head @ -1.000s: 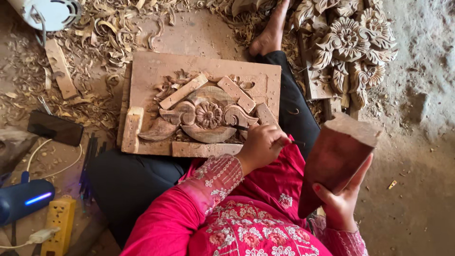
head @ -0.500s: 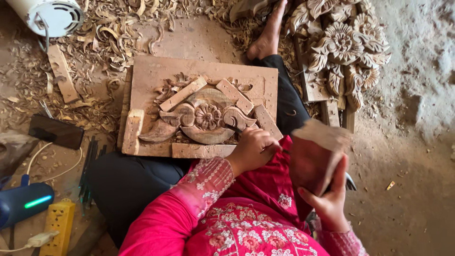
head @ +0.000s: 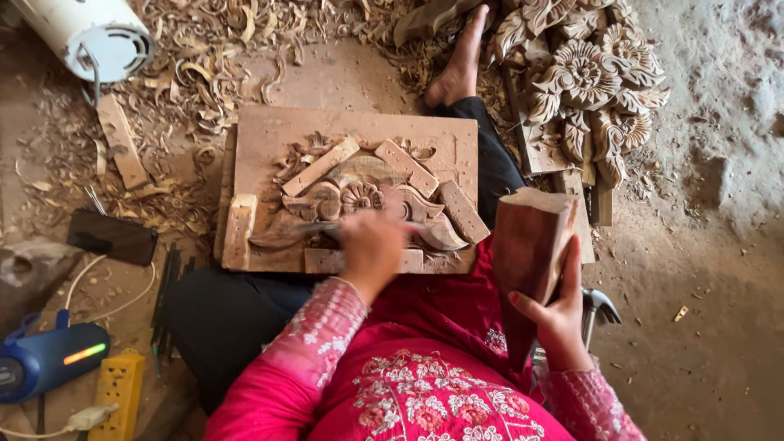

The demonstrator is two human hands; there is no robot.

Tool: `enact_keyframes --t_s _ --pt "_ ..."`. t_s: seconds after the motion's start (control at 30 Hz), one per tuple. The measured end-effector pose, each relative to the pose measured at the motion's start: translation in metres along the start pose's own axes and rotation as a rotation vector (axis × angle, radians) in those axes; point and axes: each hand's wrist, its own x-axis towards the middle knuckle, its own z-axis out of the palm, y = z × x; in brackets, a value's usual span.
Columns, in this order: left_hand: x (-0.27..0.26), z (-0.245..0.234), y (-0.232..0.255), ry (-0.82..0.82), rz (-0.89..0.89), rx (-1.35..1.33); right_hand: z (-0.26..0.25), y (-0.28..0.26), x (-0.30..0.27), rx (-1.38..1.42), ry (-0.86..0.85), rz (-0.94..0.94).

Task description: The person carves a floral design into a rectangular wooden board using a chisel and a wooden mallet. They repeatedly strike the chisel to shape the wood, creating intricate patterns and removing wood shavings.

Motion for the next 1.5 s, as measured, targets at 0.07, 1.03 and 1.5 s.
enact_keyframes --t_s 0.07,1.03,1.5 --pt "-0.001 -0.014 -0.002 -0.087 -0.269 0.153 0.001 -0.003 0.005 -0.124 -0.002 -0.032" --pt "0.042 0.008 -0.026 0.427 -0.13 -0.489 -0.055 0.04 0.036 -0.85 0.18 -0.263" --pt "0.044 0.007 -0.023 0.421 -0.181 -0.386 0.014 -0.049 0.088 -0.654 -0.089 -0.715"
